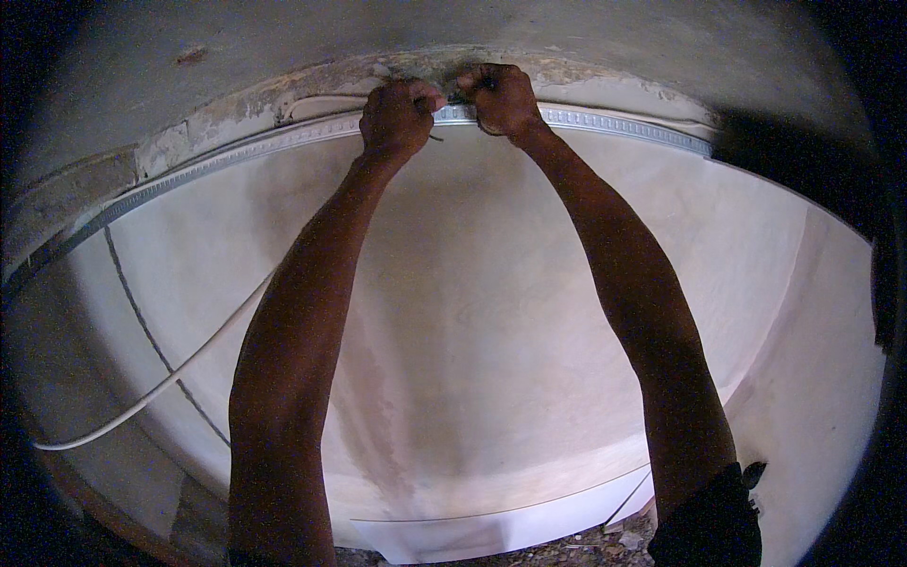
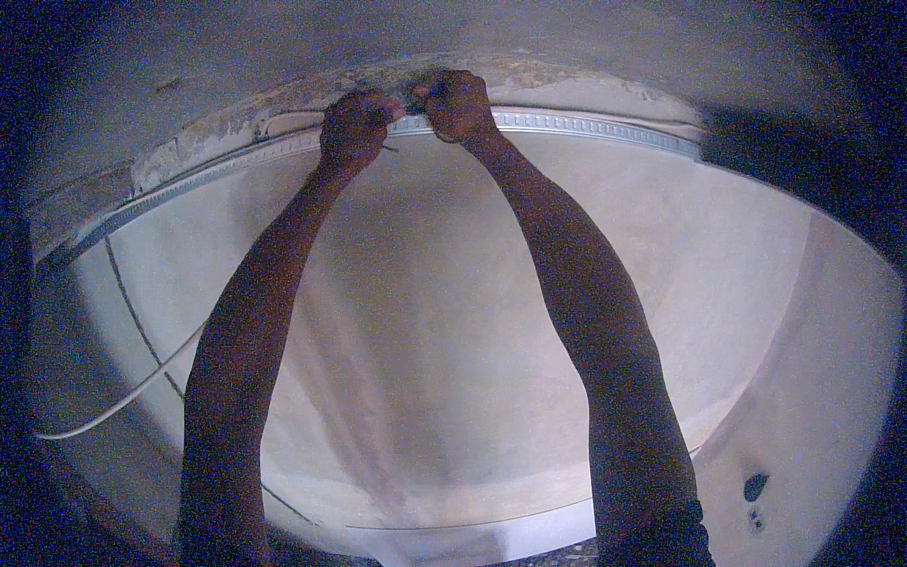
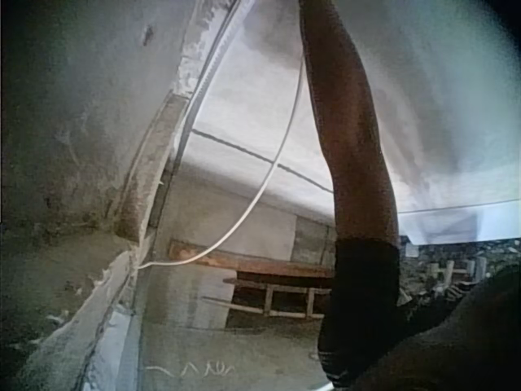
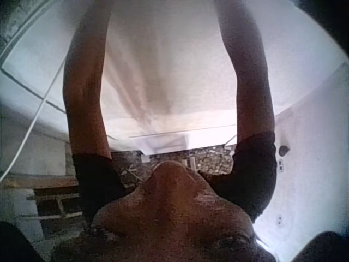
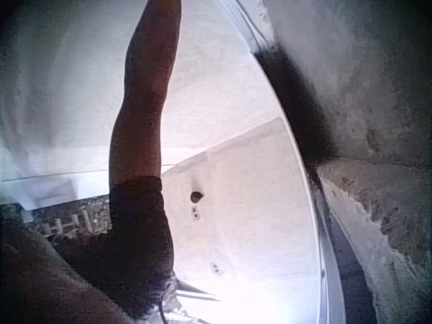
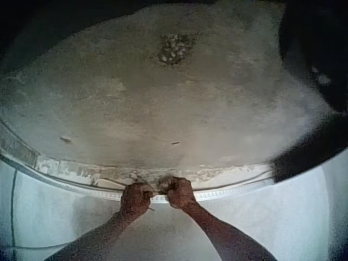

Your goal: The person secures a metal electrical conduit to a wall using a red-handled tool. They repeatedly clamp the conduit to the wall surface along its length.

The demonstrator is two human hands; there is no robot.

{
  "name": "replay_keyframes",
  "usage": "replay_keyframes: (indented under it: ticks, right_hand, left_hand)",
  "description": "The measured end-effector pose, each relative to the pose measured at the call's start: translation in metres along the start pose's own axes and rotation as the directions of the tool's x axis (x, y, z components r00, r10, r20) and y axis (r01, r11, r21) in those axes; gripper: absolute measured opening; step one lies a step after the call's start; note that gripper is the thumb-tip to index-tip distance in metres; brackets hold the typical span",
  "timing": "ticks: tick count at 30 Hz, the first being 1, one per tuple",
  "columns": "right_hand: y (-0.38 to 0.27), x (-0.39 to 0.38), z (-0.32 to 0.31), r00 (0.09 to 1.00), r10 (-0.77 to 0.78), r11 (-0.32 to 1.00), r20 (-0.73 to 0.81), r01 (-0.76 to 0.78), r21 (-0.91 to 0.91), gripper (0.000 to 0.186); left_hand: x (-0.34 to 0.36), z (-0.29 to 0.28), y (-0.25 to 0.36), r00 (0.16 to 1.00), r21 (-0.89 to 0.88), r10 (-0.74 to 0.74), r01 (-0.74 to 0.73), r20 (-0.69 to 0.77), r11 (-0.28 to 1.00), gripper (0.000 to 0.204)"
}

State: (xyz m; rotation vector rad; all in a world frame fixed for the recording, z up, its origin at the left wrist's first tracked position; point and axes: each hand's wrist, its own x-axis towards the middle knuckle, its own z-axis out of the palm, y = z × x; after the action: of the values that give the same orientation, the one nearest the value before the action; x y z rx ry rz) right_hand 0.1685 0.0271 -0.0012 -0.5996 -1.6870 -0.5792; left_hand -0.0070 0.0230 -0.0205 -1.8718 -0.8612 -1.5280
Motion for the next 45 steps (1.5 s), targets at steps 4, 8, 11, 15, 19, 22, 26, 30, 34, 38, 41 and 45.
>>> replay_keyframes:
  ticks: [4, 8, 11, 15, 19, 22, 26, 30, 34, 38, 41, 45]
  right_hand:
    - [-0.002, -0.008, 0.006, 0.998, 0.016, 0.996, -0.053, -0.012, 0.084, 0.026]
    - [-0.001, -0.011, 0.001, 1.000, -0.008, 0.991, -0.009, 0.009, 0.132, 0.022]
    - [-0.005, -0.010, -0.010, 0.993, 0.120, 0.969, 0.003, -0.118, 0.218, 0.015]
    - [-0.020, -0.016, -0.022, 0.999, 0.012, 0.991, 0.036, -0.007, -0.136, 0.018]
    - [-0.018, -0.025, -0.012, 1.000, 0.000, 0.982, 0.024, 0.005, -0.191, 0.015]
    - [-0.022, -0.032, 0.001, 0.978, 0.199, 0.980, 0.060, -0.201, 0.014, 0.014]
    - [-0.013, -0.045, 0.027, 0.825, 0.546, 0.582, 0.144, -0.497, 0.643, 0.018]
    - [-0.036, -0.045, 0.036, 0.731, 0.651, 0.306, 0.204, -0.500, 0.810, 0.018]
    - [-0.024, -0.047, 0.049, 0.727, 0.675, 0.410, 0.125, -0.511, 0.755, 0.014]
    - [-0.040, -0.053, 0.053, 0.671, 0.731, 0.211, 0.125, -0.397, 0.893, 0.008]
    - [-0.043, -0.057, 0.056, 0.679, 0.725, 0.134, 0.113, -0.299, 0.945, 0.007]
    - [-0.054, -0.061, 0.054, 0.703, 0.700, 0.109, 0.128, -0.282, 0.953, 0.007]
  left_hand:
    - [-0.004, 0.004, -0.003, 1.000, -0.021, 0.002, -0.002, 0.000, 1.000, 0.014]
    - [-0.002, 0.005, -0.007, 0.997, -0.053, 0.055, -0.053, 0.050, 0.997, 0.013]
    - [0.001, 0.004, -0.009, 0.990, -0.159, 0.142, -0.141, -0.002, 0.977, 0.013]
    - [0.013, -0.001, -0.016, 0.975, -0.098, 0.219, -0.215, 0.029, 0.972, 0.015]
    - [0.020, -0.007, -0.005, 0.962, -0.073, 0.204, -0.194, 0.183, 0.978, 0.016]
    - [0.021, -0.019, -0.001, 0.952, 0.002, 0.172, -0.178, 0.253, 0.984, 0.014]
    - [0.021, -0.011, -0.001, 0.965, -0.050, 0.059, -0.048, 0.255, 0.998, 0.011]
    - [0.021, -0.014, -0.016, 0.969, -0.013, 0.113, -0.113, 0.221, 0.994, 0.011]
    - [0.020, -0.007, -0.007, 0.966, 0.016, 0.057, -0.063, 0.254, 0.998, 0.011]
    - [0.014, -0.015, 0.005, 0.963, -0.029, -0.003, 0.012, 0.269, 1.000, 0.010]
    - [0.012, -0.016, 0.011, 0.973, 0.134, 0.049, -0.080, 0.225, 0.988, 0.011]
    - [0.010, -0.021, 0.006, 0.966, 0.093, 0.101, -0.126, 0.238, 0.988, 0.012]
